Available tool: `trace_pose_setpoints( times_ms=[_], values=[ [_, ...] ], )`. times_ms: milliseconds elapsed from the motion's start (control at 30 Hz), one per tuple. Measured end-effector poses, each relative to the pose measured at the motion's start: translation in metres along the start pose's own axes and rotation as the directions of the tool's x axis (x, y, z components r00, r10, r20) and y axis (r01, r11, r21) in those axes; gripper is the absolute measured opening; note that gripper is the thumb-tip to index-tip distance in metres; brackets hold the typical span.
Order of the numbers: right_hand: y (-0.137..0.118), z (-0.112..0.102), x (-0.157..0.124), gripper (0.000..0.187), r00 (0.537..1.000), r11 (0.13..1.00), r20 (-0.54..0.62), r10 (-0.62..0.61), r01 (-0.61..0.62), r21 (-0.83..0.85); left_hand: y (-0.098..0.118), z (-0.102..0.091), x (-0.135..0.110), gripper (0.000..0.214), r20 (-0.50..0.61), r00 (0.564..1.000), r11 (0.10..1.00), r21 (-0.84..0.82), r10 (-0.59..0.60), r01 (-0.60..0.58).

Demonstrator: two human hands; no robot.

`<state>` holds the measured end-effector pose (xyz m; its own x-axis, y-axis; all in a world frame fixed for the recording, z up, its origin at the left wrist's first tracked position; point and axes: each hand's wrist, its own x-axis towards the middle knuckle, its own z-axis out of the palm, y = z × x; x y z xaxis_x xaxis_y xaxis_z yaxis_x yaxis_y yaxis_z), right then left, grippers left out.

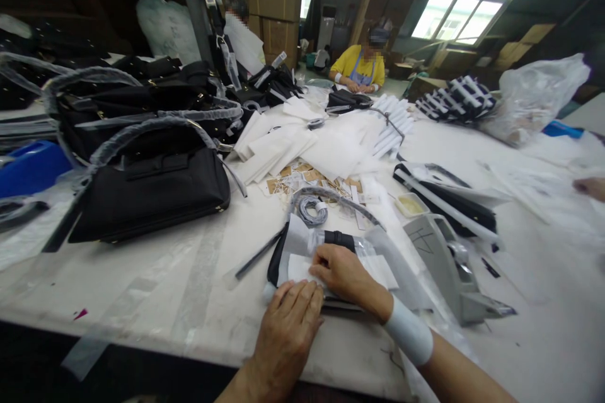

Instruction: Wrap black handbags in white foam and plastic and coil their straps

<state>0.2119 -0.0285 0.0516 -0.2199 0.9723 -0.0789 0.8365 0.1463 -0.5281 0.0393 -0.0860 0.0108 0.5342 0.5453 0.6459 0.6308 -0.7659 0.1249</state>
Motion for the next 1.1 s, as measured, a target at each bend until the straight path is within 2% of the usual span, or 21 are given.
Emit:
trace_pose_setpoints(
  times_ms=[167,267,333,400,500,533,600,667,733,767,800,867,933,967,1100],
  values=[
    [0.005,0.0,0.004,0.007,1.0,0.997,-0.008,0.005,-0.006,-0.079,0.001,0.002,0.0,0.032,0.036,0.998,0.997,0.057,-0.049,0.047],
    [0.006,0.0,0.008,0.006,1.0,0.998,0.004,0.012,-0.012,-0.057,0.002,0.003,-0.003,0.031,0.025,0.993,0.992,0.061,-0.114,0.112],
    [0.003,-0.002,0.008,0.007,1.0,0.999,-0.006,0.017,-0.017,0.028,0.002,0.003,-0.005,0.03,0.011,0.988,0.986,0.06,-0.156,0.155],
    [0.0,-0.013,0.003,0.007,0.999,0.982,-0.032,0.019,-0.013,0.186,0.002,0.004,-0.006,0.029,0.02,0.982,0.98,0.058,-0.189,0.188],
    [0.007,-0.049,-0.025,0.011,0.984,0.924,-0.167,0.061,0.007,0.381,0.001,0.004,-0.007,0.029,0.042,0.979,0.978,0.062,-0.2,0.198],
    [0.016,-0.066,-0.04,0.017,0.966,0.919,-0.236,0.105,-0.004,0.395,0.0,0.004,-0.008,0.029,0.049,0.979,0.979,0.066,-0.196,0.192],
    [0.044,-0.103,-0.075,0.029,0.903,0.923,-0.355,0.243,-0.102,0.372,-0.003,0.003,-0.009,0.031,0.076,0.98,0.981,0.086,-0.183,0.176],
    [0.082,-0.136,-0.113,0.037,0.795,0.911,-0.466,0.389,-0.255,0.325,-0.007,0.003,-0.011,0.035,0.117,0.984,0.985,0.123,-0.132,0.118],
    [0.121,-0.158,-0.148,0.04,0.666,0.858,-0.543,0.511,-0.437,0.272,-0.013,0.005,-0.013,0.04,0.134,0.99,0.985,0.168,-0.053,0.03],
    [0.138,-0.164,-0.163,0.04,0.619,0.823,-0.557,0.553,-0.509,0.252,-0.016,0.007,-0.014,0.043,0.125,0.992,0.982,0.189,-0.023,-0.001],
    [0.154,-0.165,-0.174,0.04,0.599,0.79,-0.534,0.598,-0.552,0.266,-0.019,0.009,-0.015,0.046,0.108,0.994,0.978,0.206,0.009,-0.031],
    [0.177,-0.16,-0.187,0.043,0.615,0.72,-0.375,0.694,-0.579,0.383,-0.025,0.014,-0.017,0.05,0.081,0.995,0.973,0.221,0.052,-0.069],
    [0.189,-0.149,-0.188,0.05,0.654,0.648,-0.201,0.729,-0.566,0.51,-0.028,0.017,-0.018,0.052,0.073,0.994,0.972,0.215,0.079,-0.093],
    [0.193,-0.143,-0.186,0.053,0.671,0.625,-0.149,0.727,-0.554,0.55,-0.029,0.017,-0.018,0.052,0.076,0.993,0.973,0.209,0.087,-0.101],
    [0.192,-0.13,-0.175,0.054,0.711,0.611,-0.12,0.693,-0.49,0.622,-0.03,0.015,-0.016,0.051,0.075,0.991,0.971,0.205,0.108,-0.121]
  ],
)
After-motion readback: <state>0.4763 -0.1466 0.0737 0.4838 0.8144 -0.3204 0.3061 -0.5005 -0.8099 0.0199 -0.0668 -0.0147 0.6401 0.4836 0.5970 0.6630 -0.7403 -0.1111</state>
